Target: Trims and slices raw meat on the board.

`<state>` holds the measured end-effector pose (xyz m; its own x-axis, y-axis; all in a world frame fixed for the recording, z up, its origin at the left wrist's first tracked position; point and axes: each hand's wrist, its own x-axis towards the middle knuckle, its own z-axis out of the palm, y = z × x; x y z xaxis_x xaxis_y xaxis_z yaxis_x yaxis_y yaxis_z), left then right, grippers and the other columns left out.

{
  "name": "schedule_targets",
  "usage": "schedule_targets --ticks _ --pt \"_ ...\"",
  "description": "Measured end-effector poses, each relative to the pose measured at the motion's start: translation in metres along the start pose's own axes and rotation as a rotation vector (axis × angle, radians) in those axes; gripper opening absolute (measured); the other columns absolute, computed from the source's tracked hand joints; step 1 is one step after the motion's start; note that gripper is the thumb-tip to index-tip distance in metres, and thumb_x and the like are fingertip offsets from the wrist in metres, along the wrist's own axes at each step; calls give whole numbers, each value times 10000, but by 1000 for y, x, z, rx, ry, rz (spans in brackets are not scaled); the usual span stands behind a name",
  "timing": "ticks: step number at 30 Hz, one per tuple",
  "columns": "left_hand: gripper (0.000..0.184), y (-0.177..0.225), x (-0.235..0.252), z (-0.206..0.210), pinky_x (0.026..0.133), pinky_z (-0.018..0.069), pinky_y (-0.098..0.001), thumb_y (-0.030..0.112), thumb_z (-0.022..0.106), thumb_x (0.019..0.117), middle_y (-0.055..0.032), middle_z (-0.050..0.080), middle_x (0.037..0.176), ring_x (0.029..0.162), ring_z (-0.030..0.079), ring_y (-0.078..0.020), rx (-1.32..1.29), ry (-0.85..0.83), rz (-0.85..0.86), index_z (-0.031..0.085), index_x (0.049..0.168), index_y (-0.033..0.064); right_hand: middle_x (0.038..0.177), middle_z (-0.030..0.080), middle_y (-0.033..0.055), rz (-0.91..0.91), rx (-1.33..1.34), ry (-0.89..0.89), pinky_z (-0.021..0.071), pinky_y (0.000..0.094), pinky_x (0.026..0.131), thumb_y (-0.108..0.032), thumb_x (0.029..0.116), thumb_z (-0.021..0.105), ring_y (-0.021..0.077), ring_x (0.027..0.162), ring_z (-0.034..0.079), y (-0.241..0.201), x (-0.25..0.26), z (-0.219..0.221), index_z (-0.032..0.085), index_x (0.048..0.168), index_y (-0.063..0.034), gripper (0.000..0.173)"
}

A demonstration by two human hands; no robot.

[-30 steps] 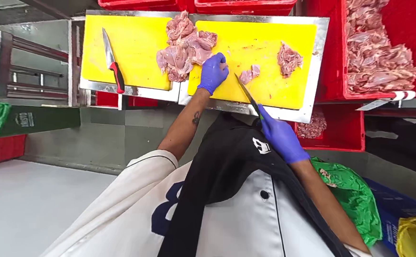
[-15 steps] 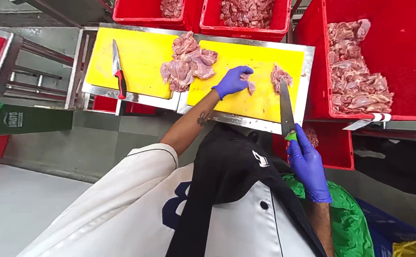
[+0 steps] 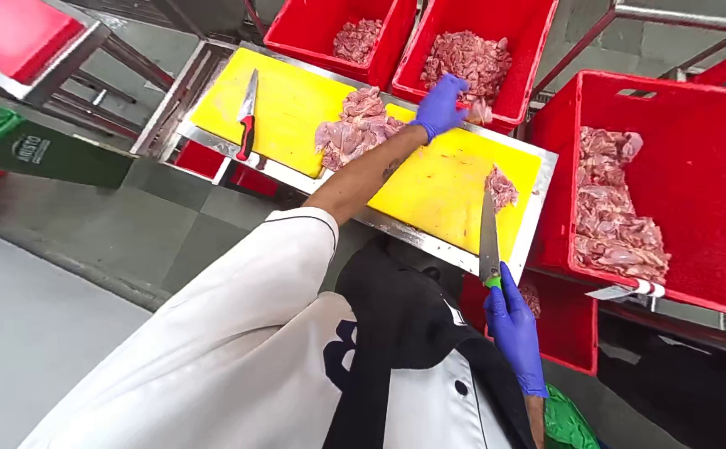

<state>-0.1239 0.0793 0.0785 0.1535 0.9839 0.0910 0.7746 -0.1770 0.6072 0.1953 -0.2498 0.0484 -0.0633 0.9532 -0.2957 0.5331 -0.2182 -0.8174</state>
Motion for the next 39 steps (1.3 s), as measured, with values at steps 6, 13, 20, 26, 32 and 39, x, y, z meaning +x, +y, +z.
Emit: schedule_targets --ticks 6,13,20,26,32,39 --pt "447 -65 -58 -52 1025 452 -684 368 798 839 -264 623 1303 1277 544 -476 666 -287 -228 730 1113 22 785 660 13 -75 -140 -107 541 379 562 -317 1085 442 129 586 584 -19 20 22 427 1580 -299 495" --pt "326 -72 -82 -63 889 525 -598 290 660 958 -228 688 981 969 672 -393 234 -326 -38 678 1041 -24 984 723 73 -187 -241 -492 579 473 765 -386 1100 370 207 790 689 -49 71 78 400 1583 -344 485" --pt "380 23 -110 -45 801 629 -410 187 594 1041 -163 711 1092 905 724 -225 -966 -198 -249 544 1374 12 954 689 120 43 -203 -65 558 467 632 -341 1102 367 228 688 639 -26 98 13 358 1610 -261 514" --pt "361 -19 -164 64 800 566 -575 424 662 924 -129 724 922 898 709 -311 19 -308 -232 718 1001 76 834 642 41 -12 -154 66 527 370 531 -309 1102 381 142 584 578 -41 64 -14 355 1610 -232 515" --pt "365 -25 -152 61 825 568 -559 363 662 917 -111 730 965 925 707 -293 -9 -310 -185 708 1153 89 829 680 61 -103 -354 -217 553 447 629 -243 1088 324 205 657 634 -53 14 39 295 1631 -152 551" --pt "244 -27 -151 65 775 558 -558 304 679 876 -110 715 904 886 699 -296 11 -370 -133 705 976 82 896 710 167 -116 -528 -126 556 584 707 -218 1072 361 370 794 702 -79 93 104 246 1644 -227 584"
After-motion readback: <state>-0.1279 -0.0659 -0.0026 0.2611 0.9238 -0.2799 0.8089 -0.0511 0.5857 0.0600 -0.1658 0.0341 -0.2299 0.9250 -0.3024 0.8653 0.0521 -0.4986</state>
